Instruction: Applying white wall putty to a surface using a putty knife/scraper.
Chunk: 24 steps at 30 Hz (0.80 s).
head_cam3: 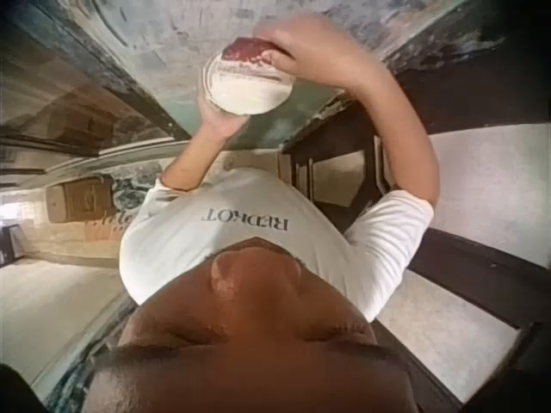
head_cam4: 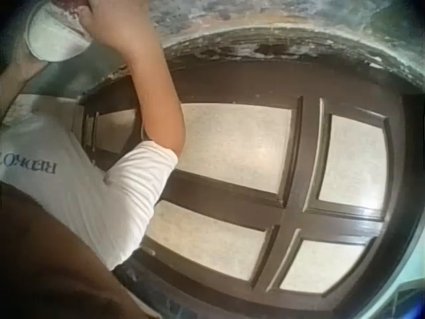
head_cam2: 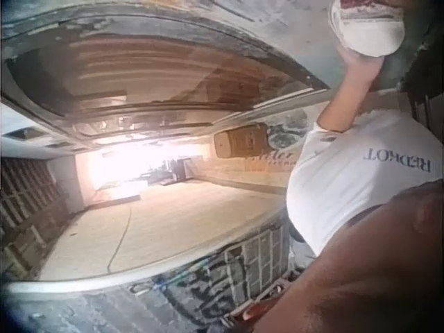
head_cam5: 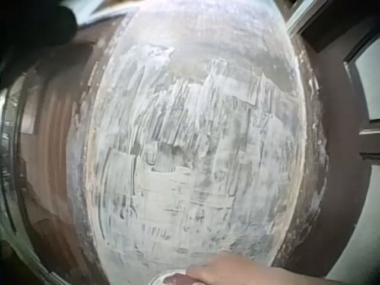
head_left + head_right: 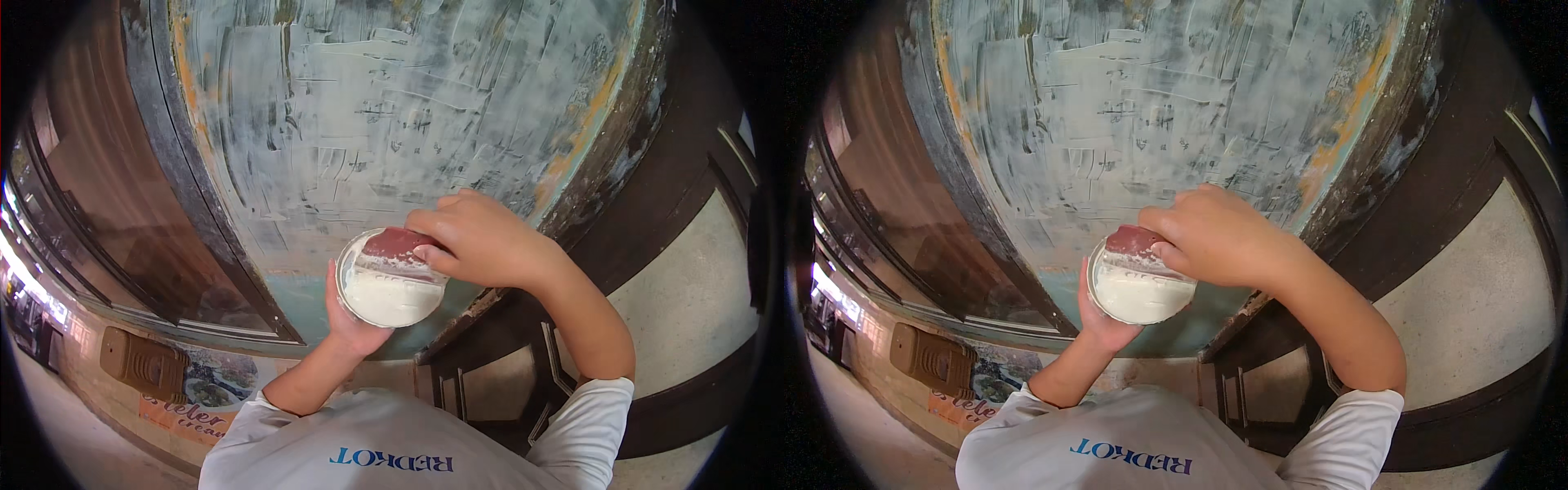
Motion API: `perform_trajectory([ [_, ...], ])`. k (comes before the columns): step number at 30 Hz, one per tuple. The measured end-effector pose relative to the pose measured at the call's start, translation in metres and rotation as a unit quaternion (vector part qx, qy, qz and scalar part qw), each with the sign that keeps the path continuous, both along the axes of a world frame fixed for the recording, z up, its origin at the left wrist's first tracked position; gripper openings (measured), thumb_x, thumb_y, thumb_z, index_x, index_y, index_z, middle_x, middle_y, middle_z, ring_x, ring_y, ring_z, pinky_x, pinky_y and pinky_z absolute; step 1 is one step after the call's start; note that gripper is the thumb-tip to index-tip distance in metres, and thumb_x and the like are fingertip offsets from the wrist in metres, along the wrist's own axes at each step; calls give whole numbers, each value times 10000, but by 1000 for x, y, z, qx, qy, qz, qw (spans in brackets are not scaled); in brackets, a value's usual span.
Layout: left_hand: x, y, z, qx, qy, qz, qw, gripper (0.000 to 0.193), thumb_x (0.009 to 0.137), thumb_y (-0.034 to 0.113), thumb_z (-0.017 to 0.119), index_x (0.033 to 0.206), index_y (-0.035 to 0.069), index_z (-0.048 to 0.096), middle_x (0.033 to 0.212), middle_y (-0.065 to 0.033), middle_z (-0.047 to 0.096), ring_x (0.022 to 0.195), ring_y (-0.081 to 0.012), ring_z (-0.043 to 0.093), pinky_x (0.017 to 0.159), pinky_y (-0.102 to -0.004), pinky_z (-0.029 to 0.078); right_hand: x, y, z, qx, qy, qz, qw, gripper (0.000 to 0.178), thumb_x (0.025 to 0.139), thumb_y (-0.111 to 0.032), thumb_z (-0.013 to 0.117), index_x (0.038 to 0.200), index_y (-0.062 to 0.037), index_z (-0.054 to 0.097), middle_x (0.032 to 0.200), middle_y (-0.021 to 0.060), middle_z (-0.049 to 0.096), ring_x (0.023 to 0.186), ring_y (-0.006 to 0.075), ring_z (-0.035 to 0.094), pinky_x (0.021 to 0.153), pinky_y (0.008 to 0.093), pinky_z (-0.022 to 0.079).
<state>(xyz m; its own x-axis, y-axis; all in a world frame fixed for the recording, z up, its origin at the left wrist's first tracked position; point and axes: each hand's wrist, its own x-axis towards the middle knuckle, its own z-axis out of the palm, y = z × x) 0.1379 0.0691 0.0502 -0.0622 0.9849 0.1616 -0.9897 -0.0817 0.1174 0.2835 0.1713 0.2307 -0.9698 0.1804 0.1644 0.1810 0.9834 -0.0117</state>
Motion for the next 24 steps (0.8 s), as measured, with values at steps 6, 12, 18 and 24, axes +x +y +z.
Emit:
perform_trajectory([
  [6,1,7,5,27,4,9,1000,789,968,696,338,1541,156,393,1568,-106,419,1432,-350,400,1201,-535,286,31,16,-3,-185,81,-108,973,294,960,-240,641,1161,-37,569,974,196,702,892,351,679,734,414,520],
  [12,2,11,-7,3,6,3,1000,802,947,718,356,1527,168,419,1561,-106,428,1423,-359,407,1186,-561,300,69,59,-88,-422,368,-123,819,293,1009,-163,612,1250,-20,526,1047,24,673,779,74,602,626,270,489],
  [18,11,14,-20,-25,27,-13,999,798,945,721,352,1523,175,425,1554,-101,435,1410,-359,418,1174,-566,312,56,91,-115,-341,538,-173,751,314,1032,-165,580,1310,-37,507,1016,29,676,709,65,583,590,232,476],
  [24,13,9,-26,-14,18,-1,1000,771,953,690,377,1522,172,431,1570,-114,412,1417,-383,400,1174,-596,296,72,96,-120,-325,565,-157,742,311,1035,-170,578,1311,-44,509,1008,27,673,701,66,577,588,227,467],
])
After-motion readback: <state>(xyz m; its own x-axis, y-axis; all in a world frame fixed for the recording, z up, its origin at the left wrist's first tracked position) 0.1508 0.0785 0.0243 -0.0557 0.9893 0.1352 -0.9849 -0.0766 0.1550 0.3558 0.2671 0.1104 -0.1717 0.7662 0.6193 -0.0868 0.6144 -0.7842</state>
